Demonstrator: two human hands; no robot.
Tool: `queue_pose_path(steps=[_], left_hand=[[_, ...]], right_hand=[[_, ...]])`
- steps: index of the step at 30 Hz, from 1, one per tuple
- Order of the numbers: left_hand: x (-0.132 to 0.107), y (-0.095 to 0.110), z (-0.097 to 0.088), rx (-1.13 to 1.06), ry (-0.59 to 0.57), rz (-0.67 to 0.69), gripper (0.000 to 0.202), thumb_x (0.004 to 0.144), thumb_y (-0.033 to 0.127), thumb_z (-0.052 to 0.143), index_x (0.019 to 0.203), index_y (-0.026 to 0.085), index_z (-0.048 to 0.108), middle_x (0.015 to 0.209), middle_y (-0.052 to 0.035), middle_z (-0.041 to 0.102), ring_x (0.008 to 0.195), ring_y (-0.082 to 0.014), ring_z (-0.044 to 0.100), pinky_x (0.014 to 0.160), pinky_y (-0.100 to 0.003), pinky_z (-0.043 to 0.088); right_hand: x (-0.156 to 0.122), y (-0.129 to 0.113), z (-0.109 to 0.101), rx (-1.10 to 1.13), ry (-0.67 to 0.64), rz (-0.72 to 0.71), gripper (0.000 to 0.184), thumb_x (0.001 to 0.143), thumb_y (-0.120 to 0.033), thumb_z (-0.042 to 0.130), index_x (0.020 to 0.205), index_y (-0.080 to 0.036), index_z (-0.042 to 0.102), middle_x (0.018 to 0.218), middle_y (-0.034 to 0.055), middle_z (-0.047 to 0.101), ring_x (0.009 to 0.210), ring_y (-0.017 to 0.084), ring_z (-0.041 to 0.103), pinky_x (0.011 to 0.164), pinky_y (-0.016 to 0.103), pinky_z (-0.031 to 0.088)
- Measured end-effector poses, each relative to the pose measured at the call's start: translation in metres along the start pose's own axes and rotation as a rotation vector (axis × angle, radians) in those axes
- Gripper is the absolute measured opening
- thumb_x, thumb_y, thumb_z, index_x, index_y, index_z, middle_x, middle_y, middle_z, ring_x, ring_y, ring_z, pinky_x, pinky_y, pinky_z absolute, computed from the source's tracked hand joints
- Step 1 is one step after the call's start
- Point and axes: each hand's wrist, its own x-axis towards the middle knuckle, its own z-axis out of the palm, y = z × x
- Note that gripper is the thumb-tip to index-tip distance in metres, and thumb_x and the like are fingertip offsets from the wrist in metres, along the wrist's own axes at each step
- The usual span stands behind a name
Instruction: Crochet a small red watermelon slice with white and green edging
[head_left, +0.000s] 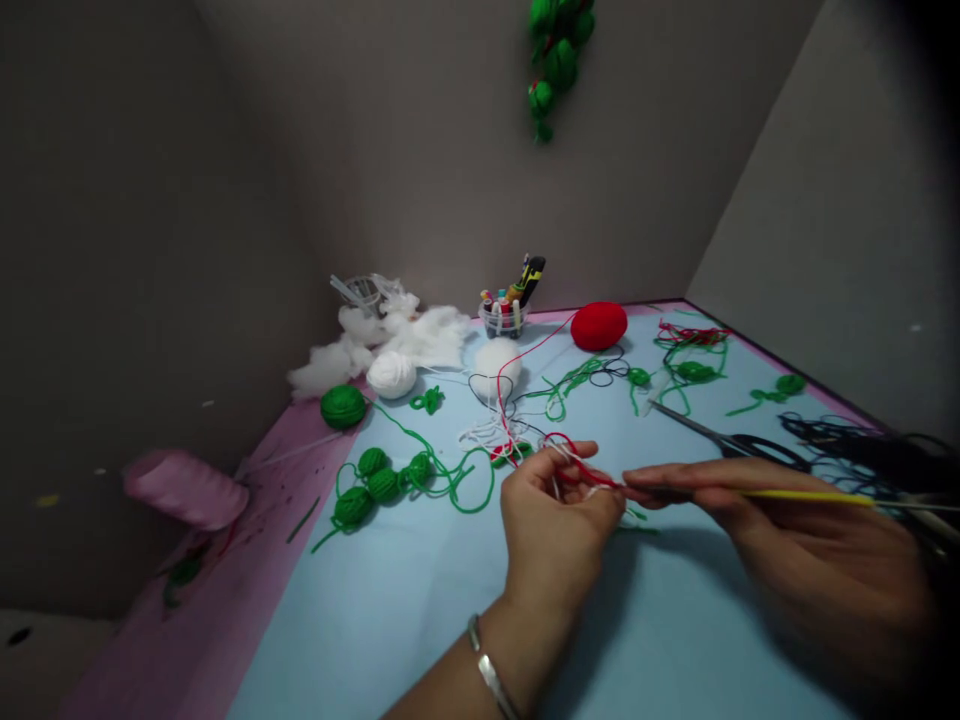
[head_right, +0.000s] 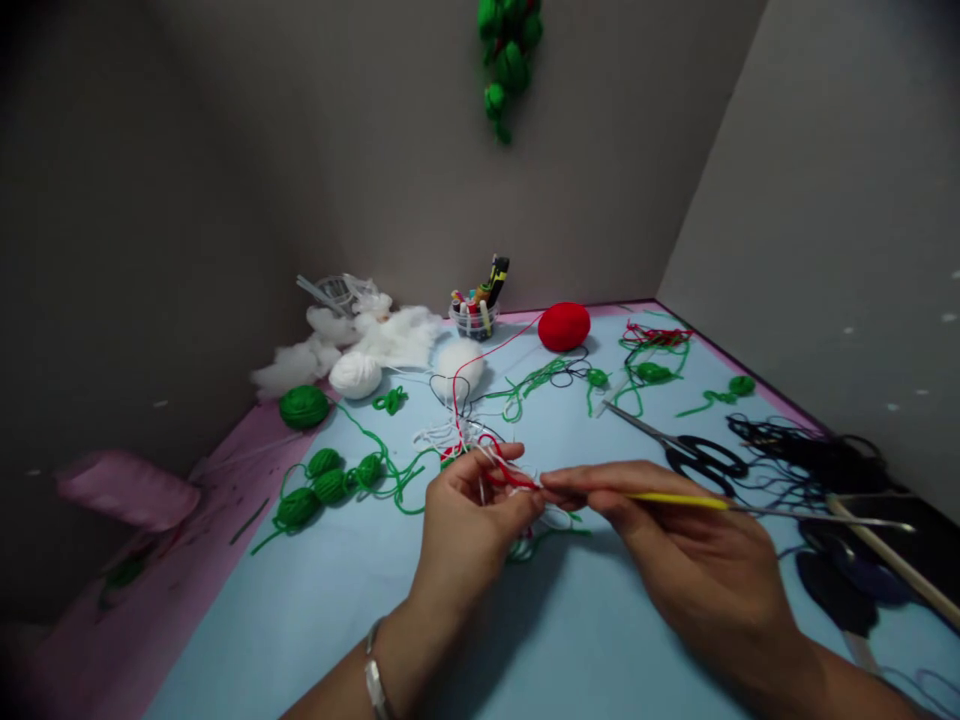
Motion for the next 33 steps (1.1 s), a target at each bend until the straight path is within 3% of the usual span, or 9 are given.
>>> queue_pose_path(steps=[5,10,15,19,23,28,33], left_hand=[[0.0,-0.002,-0.002,-0.006,0.011,-0.03,0.035,0.053,0.01,0.072,0.088,0.012,0.069,0.061,0.0034,0.064,0.051,-0.0067,0.051,0.053,-0.02,0.039],[0.003,0.003,-0.003,0.137,0.009,0.032,0.025,0.049,0.002,0.061,0.07,0.013,0.069,0.05,0.0065,0.054,0.047,-0.0052,0.041,0.048,-0.02,0.03],[0.005,0.003,-0.006,0.099,0.009,0.039,0.033,0.051,0.008,0.064,0.083,0.013,0.07,0.056,0.0053,0.058,0.051,-0.0067,0.046,0.052,-0.02,0.035],[0.003,0.002,-0.005,-0.007,-0.01,-0.029,0.043,0.05,0.009,0.069,0.093,0.012,0.068,0.059,0.0048,0.059,0.052,-0.0061,0.047,0.053,-0.019,0.034],[0.0,0.003,-0.003,-0.037,-0.026,-0.082,0.053,0.051,0.011,0.074,0.103,0.01,0.067,0.062,0.0041,0.061,0.053,-0.0058,0.048,0.055,-0.02,0.035],[0.001,0.005,-0.005,-0.045,-0.052,-0.054,0.073,0.047,0.013,0.087,0.117,0.009,0.065,0.06,0.0073,0.059,0.052,-0.0053,0.048,0.056,-0.02,0.037],[0.0,0.005,-0.006,-0.021,-0.095,-0.093,0.105,0.041,0.019,0.095,0.136,0.005,0.053,0.059,0.0029,0.067,0.052,-0.01,0.055,0.058,-0.023,0.042]], right_hand=[[-0.01,0.02,-0.004,-0.088,-0.272,-0.356,0.029,0.096,-0.026,0.057,0.12,-0.032,0.071,0.113,0.0017,0.08,0.103,0.019,0.076,0.092,0.029,0.061],[-0.012,0.03,-0.006,-0.093,-0.354,-0.364,0.037,0.098,-0.023,0.051,0.132,-0.032,0.063,0.118,0.0037,0.077,0.111,0.02,0.073,0.096,0.033,0.06],[-0.005,0.021,-0.007,-0.177,-0.431,-0.398,0.042,0.095,-0.022,0.058,0.135,-0.034,0.061,0.123,0.0035,0.076,0.107,0.021,0.074,0.091,0.03,0.063],[-0.004,0.011,-0.002,-0.171,-0.286,-0.48,0.037,0.096,-0.015,0.055,0.13,-0.027,0.065,0.123,0.0067,0.075,0.111,0.019,0.072,0.093,0.03,0.062],[0.002,0.0,0.005,-0.149,-0.14,-0.397,0.024,0.093,-0.011,0.058,0.11,-0.023,0.072,0.102,0.0064,0.08,0.094,0.015,0.077,0.084,0.022,0.063],[0.004,-0.004,0.001,-0.142,-0.111,-0.354,0.024,0.093,-0.016,0.06,0.111,-0.025,0.073,0.103,0.0054,0.08,0.093,0.015,0.077,0.083,0.021,0.063],[0.0,0.009,-0.005,-0.066,-0.16,-0.33,0.032,0.096,-0.021,0.056,0.122,-0.032,0.07,0.11,0.0023,0.08,0.098,0.016,0.077,0.085,0.022,0.062]])
